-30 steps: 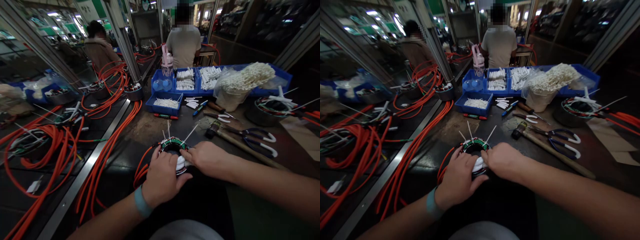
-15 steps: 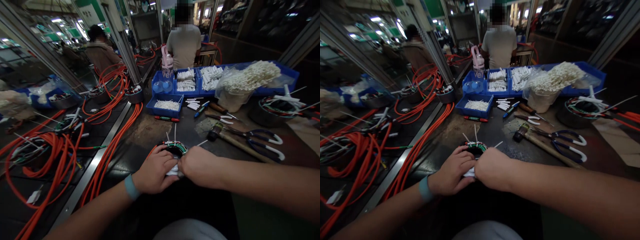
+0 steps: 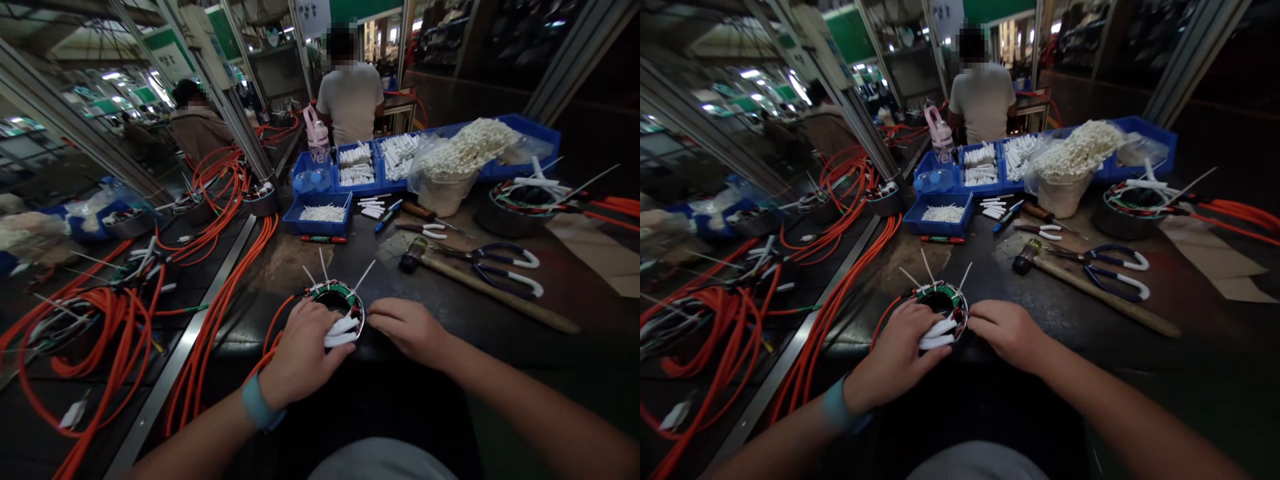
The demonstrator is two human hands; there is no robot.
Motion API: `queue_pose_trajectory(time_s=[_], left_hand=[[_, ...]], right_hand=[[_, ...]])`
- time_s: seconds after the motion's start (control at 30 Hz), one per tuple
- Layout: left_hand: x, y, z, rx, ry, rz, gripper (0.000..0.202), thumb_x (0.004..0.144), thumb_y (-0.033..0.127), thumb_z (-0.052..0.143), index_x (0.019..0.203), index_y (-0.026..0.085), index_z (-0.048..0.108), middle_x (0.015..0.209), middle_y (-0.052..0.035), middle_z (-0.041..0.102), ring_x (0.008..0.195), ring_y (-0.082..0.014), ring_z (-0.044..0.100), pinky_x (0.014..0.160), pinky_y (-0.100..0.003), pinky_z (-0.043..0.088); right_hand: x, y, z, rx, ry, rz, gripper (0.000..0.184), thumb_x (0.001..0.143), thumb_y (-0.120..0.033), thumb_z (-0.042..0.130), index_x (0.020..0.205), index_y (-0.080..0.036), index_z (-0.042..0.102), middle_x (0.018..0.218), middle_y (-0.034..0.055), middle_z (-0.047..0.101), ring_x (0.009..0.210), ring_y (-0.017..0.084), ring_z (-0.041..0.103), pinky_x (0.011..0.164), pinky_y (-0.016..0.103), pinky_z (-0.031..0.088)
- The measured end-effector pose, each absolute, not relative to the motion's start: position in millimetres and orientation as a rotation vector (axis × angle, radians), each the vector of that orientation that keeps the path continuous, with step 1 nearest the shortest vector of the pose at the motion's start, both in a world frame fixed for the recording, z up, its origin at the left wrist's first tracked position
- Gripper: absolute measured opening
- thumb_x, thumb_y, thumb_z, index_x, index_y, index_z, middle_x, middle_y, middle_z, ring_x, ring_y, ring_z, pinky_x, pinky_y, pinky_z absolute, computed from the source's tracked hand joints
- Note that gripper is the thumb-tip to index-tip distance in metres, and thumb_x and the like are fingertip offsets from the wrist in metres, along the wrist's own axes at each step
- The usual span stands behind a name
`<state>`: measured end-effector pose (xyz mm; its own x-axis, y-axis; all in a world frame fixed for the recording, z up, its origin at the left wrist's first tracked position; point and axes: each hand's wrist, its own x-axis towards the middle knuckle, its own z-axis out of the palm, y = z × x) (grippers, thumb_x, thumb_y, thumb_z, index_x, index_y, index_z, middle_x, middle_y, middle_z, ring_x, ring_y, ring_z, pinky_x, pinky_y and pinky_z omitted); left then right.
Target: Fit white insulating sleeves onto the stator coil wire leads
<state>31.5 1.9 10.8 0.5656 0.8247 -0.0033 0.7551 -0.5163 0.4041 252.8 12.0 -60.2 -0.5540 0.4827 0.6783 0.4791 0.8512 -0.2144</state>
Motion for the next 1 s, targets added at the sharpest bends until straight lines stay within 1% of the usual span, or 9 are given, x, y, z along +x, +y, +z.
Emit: queue_pose_trajectory(time_s=[0.07, 0.17, 0.33, 0.47, 0.6, 0.7, 0.83, 0.93, 1.0], left_hand=[[34.6, 3.4, 6.4, 2.398, 1.321, 0.339, 0.018, 0.074, 0.032, 0.067, 0.088, 0.022, 0.063, 0.082, -0.0013, 0.060, 0.085, -0.0200, 0.053, 0.096, -0.042, 0.034], [35.5, 5.9, 1.3, 2.332, 1.333, 0.414, 0.016, 0.073, 0.031, 0.069, 0.085, 0.022, 0.064, 0.082, -0.0001, 0.061, 0.085, -0.0193, 0.055, 0.098, -0.043, 0.032], [32.3, 6.8, 0.4, 2.301, 1.310, 0.417, 0.020, 0.072, 0.029, 0.069, 0.090, 0.024, 0.063, 0.086, 0.0016, 0.063, 0.088, -0.0183, 0.057, 0.102, -0.043, 0.026], [29.4, 6.2, 0.5, 2.366, 1.257, 0.399, 0.020, 0.078, 0.031, 0.063, 0.096, 0.022, 0.061, 0.087, -0.0001, 0.063, 0.088, -0.0185, 0.056, 0.103, -0.045, 0.025], [27.8, 4.1, -1.5, 2.405, 1.246, 0.410, 0.018, 0.083, 0.030, 0.056, 0.099, 0.021, 0.060, 0.090, -0.0021, 0.063, 0.090, -0.0190, 0.056, 0.104, -0.047, 0.025], [27.3, 2.9, -2.8, 2.421, 1.238, 0.414, 0.019, 0.084, 0.029, 0.054, 0.100, 0.021, 0.059, 0.092, -0.0027, 0.063, 0.091, -0.0191, 0.056, 0.104, -0.047, 0.025], [27.2, 3.1, -2.9, 2.440, 1.239, 0.423, 0.020, 0.084, 0.029, 0.054, 0.102, 0.021, 0.059, 0.094, -0.0030, 0.063, 0.092, -0.0190, 0.056, 0.105, -0.047, 0.024], [26.5, 4.0, -2.9, 2.458, 1.232, 0.401, 0.021, 0.085, 0.029, 0.053, 0.103, 0.021, 0.058, 0.095, -0.0030, 0.064, 0.092, -0.0191, 0.057, 0.105, -0.047, 0.024], [25.4, 4.4, -3.4, 2.475, 1.219, 0.392, 0.022, 0.086, 0.029, 0.052, 0.105, 0.020, 0.057, 0.096, -0.0033, 0.064, 0.093, -0.0190, 0.056, 0.106, -0.047, 0.023]], right_hand=[[248.3, 15.9, -55.3, -0.653, -2.270, -0.088, 0.020, 0.092, -0.014, 0.041, 0.097, -0.014, 0.060, 0.094, 0.0082, 0.065, 0.086, 0.015, 0.060, 0.074, 0.025, 0.050], [248.2, 19.5, -57.5, -0.617, -2.278, -0.138, 0.019, 0.092, -0.016, 0.042, 0.096, -0.014, 0.061, 0.094, 0.0083, 0.065, 0.085, 0.014, 0.060, 0.073, 0.025, 0.051], [252.7, 20.1, -71.6, -0.636, -2.220, -0.076, 0.025, 0.094, -0.015, 0.036, 0.102, -0.013, 0.060, 0.106, 0.0103, 0.063, 0.098, 0.013, 0.059, 0.079, 0.022, 0.052], [250.3, 20.9, -66.0, -0.599, -2.184, -0.082, 0.019, 0.092, -0.015, 0.043, 0.096, -0.014, 0.062, 0.097, 0.0084, 0.066, 0.093, 0.014, 0.061, 0.079, 0.025, 0.052], [243.2, 20.5, -57.3, -0.551, -2.146, -0.062, 0.018, 0.090, -0.012, 0.043, 0.089, -0.011, 0.062, 0.088, 0.0109, 0.065, 0.086, 0.017, 0.061, 0.073, 0.028, 0.052], [236.0, 15.5, -59.1, -0.530, -2.137, -0.043, 0.018, 0.090, -0.010, 0.043, 0.093, -0.009, 0.061, 0.090, 0.0121, 0.065, 0.092, 0.019, 0.060, 0.079, 0.032, 0.052], [228.4, 6.6, -65.0, -0.598, -2.064, 0.079, 0.020, 0.086, -0.006, 0.045, 0.098, -0.008, 0.061, 0.097, 0.0123, 0.064, 0.102, 0.020, 0.054, 0.088, 0.034, 0.050], [226.8, 4.5, -64.3, -0.639, -2.049, 0.211, 0.023, 0.083, -0.003, 0.046, 0.099, -0.010, 0.061, 0.096, 0.0109, 0.064, 0.102, 0.020, 0.052, 0.088, 0.034, 0.049], [226.9, 5.9, -61.6, -0.649, -2.039, 0.291, 0.021, 0.083, -0.006, 0.048, 0.099, -0.013, 0.061, 0.095, 0.0090, 0.064, 0.100, 0.019, 0.053, 0.088, 0.035, 0.048]])
